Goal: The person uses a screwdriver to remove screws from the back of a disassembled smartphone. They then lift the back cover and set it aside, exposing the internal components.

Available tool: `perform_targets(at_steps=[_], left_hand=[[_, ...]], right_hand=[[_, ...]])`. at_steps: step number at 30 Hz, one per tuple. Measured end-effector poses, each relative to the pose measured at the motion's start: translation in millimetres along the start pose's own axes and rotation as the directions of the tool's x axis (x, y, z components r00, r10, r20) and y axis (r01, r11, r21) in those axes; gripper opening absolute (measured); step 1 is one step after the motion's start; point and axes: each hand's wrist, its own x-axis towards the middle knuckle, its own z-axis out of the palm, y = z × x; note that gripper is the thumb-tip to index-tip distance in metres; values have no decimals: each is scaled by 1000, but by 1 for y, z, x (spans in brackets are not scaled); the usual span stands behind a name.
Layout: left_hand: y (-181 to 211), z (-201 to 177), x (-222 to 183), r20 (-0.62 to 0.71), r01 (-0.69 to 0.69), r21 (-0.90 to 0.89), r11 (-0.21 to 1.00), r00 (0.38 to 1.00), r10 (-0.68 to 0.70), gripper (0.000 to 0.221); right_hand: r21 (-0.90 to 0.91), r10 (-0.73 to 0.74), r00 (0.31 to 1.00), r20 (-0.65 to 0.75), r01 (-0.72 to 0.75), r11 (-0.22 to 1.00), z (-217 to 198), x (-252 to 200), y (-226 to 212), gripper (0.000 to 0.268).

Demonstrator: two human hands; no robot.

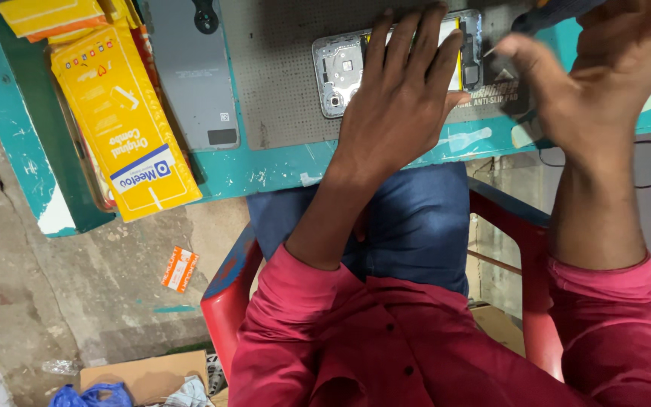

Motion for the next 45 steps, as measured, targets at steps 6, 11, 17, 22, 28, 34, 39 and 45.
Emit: perform_targets(at_steps=[6,11,17,22,28,34,39,45], left_hand=[[1,-1,2,-8,0,-2,1000,1000,0,65],[-1,-6,2,5,-27,3,1000,1000,27,68],[-1,-4,4,-5,-31,24,999,1000,31,68],[-2,0,1,-22,-37,23,999,999,38,68],[-2,1,1,-11,-29,9,1000,1000,29,68],[-1,-4,1,-7,-14,23,1000,1000,15,70],[11,-35,10,15,42,-2,999,999,-42,88],[-21,-105,-27,-1,118,-16,993,993,-118,81]], right_hand=[[123,70,997,17,-71,990,-6,-4,8,78],[23,23,1000,-1,-23,999,-3,12,-18,89],[91,-114,991,71,108,990,-3,37,-29,95],[109,-82,995,62,75,991,6,38,-35,89],[173,-169,984,57,157,972,4,36,-27,96],[151,-135,986,95,120,981,-2,23,-14,97],[122,-97,995,6,95,988,8,33,-31,103],[559,622,779,79,-551,619,-6,45,-48,101]])
